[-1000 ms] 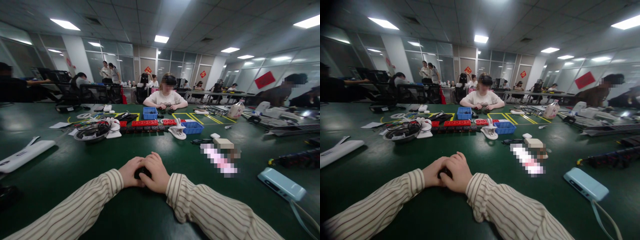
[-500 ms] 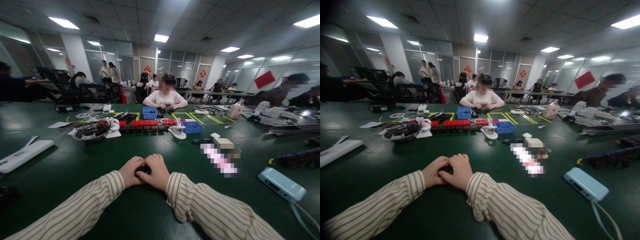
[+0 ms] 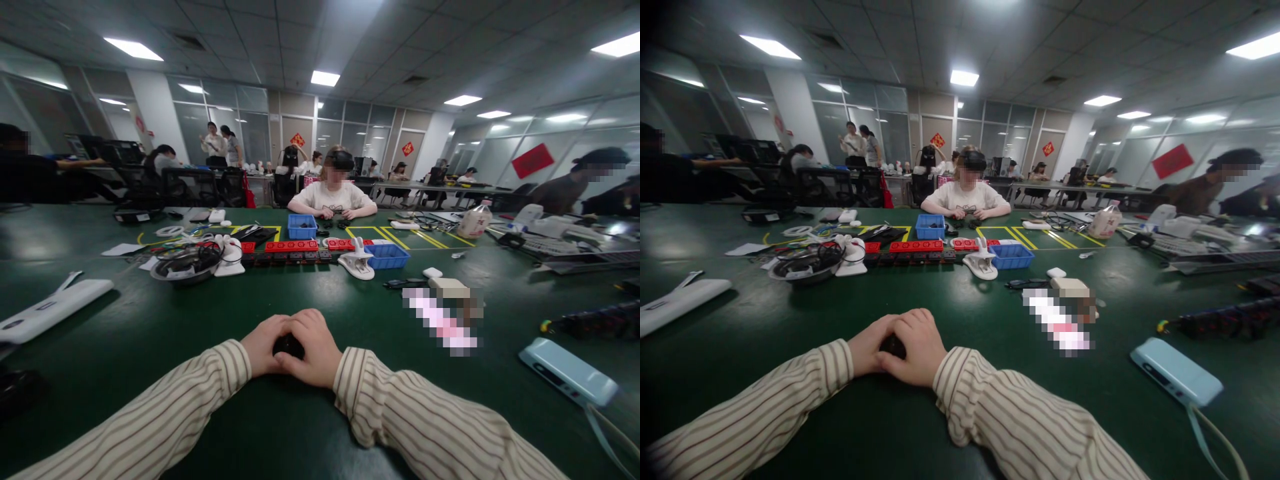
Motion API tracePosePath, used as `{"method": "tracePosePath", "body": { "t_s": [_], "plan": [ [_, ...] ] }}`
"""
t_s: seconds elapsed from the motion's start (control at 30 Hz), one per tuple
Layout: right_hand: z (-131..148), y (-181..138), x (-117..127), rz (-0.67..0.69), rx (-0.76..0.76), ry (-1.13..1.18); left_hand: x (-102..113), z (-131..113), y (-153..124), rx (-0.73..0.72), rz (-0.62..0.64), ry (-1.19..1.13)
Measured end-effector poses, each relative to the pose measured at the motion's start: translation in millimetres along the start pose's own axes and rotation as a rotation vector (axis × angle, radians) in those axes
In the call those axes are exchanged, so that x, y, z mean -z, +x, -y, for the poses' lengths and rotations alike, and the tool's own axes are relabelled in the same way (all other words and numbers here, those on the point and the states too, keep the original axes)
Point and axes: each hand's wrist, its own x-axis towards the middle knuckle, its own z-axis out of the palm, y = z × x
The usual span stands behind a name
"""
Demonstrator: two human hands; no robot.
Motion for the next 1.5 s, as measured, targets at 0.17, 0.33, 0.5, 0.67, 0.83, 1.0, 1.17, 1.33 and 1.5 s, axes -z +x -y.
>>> {"method": "tracePosePath", "body": {
  "t_s": [0.17, 0.33, 0.5, 0.67, 0.83, 1.0, 1.17, 1.33, 1.5],
  "plan": [
    [1, 1, 1, -0.014, -0.243, -0.123, 1, -5, 0, 0.1, -0.037, 0.129],
    [2, 2, -2, 0.089, -0.301, -0.175, 1, -13, 0, 0.116, 0.003, 0.235],
    [1, 4, 0, 0.151, -0.25, -0.182, 0, -13, 2, 0.111, 0.03, 0.192],
    [-1, 8, 13, 0.274, -0.087, -0.1, 2, -2, 3, 0.101, 0.111, 0.109],
    [-3, 12, 26, 0.373, 0.045, 0.06, 8, 0, 4, 0.084, 0.129, -0.018],
    [-2, 11, 26, 0.393, 0.115, 0.146, 8, 1, 3, 0.056, 0.138, -0.093],
    [3, 4, 21, 0.305, 0.11, 0.142, 6, 1, 2, 0.038, 0.115, -0.029],
    [9, 0, 19, 0.111, -0.095, 0.06, 11, -16, -1, 0.175, 0.067, 0.055],
    [12, 3, 15, 0.157, -0.258, -0.056, 10, -36, -6, 0.34, 0.012, 0.234]
  ]
}}
